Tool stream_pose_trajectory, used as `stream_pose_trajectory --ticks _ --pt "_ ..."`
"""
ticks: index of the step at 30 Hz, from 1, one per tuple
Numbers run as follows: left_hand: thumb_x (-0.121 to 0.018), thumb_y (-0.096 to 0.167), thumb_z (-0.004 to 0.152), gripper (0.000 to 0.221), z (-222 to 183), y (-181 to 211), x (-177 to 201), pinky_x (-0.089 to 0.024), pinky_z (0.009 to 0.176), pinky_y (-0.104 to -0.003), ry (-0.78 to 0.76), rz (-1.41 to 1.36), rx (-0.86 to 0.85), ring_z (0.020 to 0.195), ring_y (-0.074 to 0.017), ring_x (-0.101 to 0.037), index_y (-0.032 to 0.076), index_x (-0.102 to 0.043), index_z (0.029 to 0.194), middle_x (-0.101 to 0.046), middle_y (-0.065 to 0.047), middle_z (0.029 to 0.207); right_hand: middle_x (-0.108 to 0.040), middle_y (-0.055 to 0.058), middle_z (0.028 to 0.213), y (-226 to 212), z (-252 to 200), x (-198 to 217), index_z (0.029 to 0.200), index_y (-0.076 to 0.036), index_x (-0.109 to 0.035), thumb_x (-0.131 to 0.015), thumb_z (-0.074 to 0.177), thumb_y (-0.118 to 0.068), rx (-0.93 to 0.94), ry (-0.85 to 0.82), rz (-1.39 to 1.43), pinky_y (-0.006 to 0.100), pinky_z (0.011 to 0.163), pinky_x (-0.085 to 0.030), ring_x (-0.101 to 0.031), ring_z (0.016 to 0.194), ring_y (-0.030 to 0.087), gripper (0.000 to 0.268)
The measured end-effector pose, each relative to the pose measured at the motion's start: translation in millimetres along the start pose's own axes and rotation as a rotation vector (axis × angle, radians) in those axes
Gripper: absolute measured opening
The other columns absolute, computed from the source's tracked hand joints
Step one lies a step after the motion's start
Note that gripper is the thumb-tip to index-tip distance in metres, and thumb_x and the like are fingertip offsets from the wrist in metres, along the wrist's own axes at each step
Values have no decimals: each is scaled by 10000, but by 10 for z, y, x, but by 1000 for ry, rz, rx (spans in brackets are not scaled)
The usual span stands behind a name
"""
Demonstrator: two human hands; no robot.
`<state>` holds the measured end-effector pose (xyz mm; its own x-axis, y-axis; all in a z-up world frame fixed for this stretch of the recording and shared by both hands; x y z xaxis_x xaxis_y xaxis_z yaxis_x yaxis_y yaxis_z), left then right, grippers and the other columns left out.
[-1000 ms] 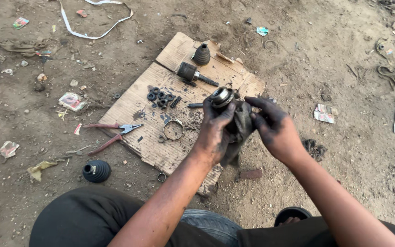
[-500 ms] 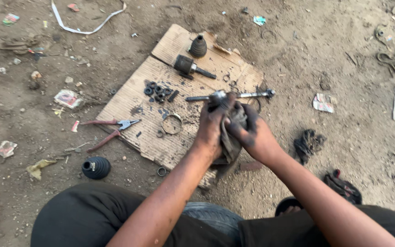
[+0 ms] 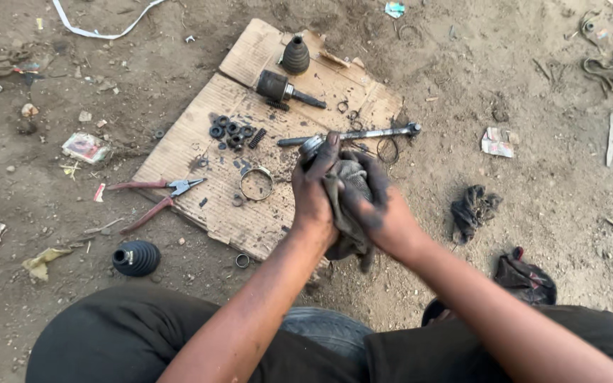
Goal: The person cleans a dirty mechanical car component by hand using a cloth and a thin tool to reach into crevices while sitting on the ground.
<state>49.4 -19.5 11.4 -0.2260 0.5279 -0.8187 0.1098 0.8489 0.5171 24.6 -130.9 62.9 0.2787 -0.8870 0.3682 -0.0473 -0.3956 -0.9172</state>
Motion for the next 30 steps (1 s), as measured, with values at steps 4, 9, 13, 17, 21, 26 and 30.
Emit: stream_pose_trajectory --ticks 4,9,13,17,21,26,30 --pt "-786 315 850 345 -39 -98 89 -550 641 -285 174 72 -54 709 -141 -642 70 -621 1027 -650 5 808 -690 213 1226 198 33 -161 1426 -30 -546 -592 961 -300 -303 130 417 412 853 -551 -664 1028 282 539" --pt "-803 394 883 387 20 -74 73 -557 646 -268 91 185 43 680 -154 -625 68 -623 989 -603 -12 781 -639 165 1349 206 43 -89 1502 -53 -458 -606 970 -277 -312 1 634 400 1029 -504 -611 1226 277 596" --pt "-820 454 818 470 125 137 4 -601 614 -318 -131 58 160 677 -192 -678 39 -625 923 -660 -54 808 -510 150 1492 39 6 -9 1595 -116 -276 -667 945 -246 -163 -153 291 388 1149 -363 -468 1394 278 769" --pt "-782 496 813 476 95 150 49 -612 595 -307 -72 143 166 657 -179 -690 52 -642 913 -672 -40 797 -573 186 1444 -55 -6 -19 1561 -67 -299 -719 904 -255 -42 -102 167 383 1138 -433 -552 1353 296 802" --pt "-790 456 892 407 64 -21 100 -451 492 -234 34 211 -13 563 -121 -551 77 -646 927 -628 -5 749 -635 177 1328 70 -25 -45 1467 -35 -472 -665 927 -234 -42 4 340 383 1029 -502 -609 1201 271 606" --pt "-809 343 901 312 137 -89 133 -454 566 -244 61 265 -214 632 -96 -562 72 -656 919 -626 12 765 -671 149 1193 274 20 -167 1365 -15 -574 -537 1035 -247 -219 110 660 381 911 -500 -625 1049 209 406" --pt "-787 352 910 341 257 46 112 -494 559 -295 -40 325 -28 615 -167 -610 43 -645 894 -650 -41 752 -625 115 1290 126 21 -245 1476 -66 -479 -534 1021 -255 -235 6 818 390 1007 -488 -603 1140 193 495"
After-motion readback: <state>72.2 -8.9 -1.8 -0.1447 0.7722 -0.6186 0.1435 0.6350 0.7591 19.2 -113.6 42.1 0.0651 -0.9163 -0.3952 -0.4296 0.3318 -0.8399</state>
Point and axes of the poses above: each hand's wrist, its own z-axis towards the middle knuckle, its own x-axis out of the back of the hand, y = z × x, the point moved 5 cm from there along z, towards the middle knuckle
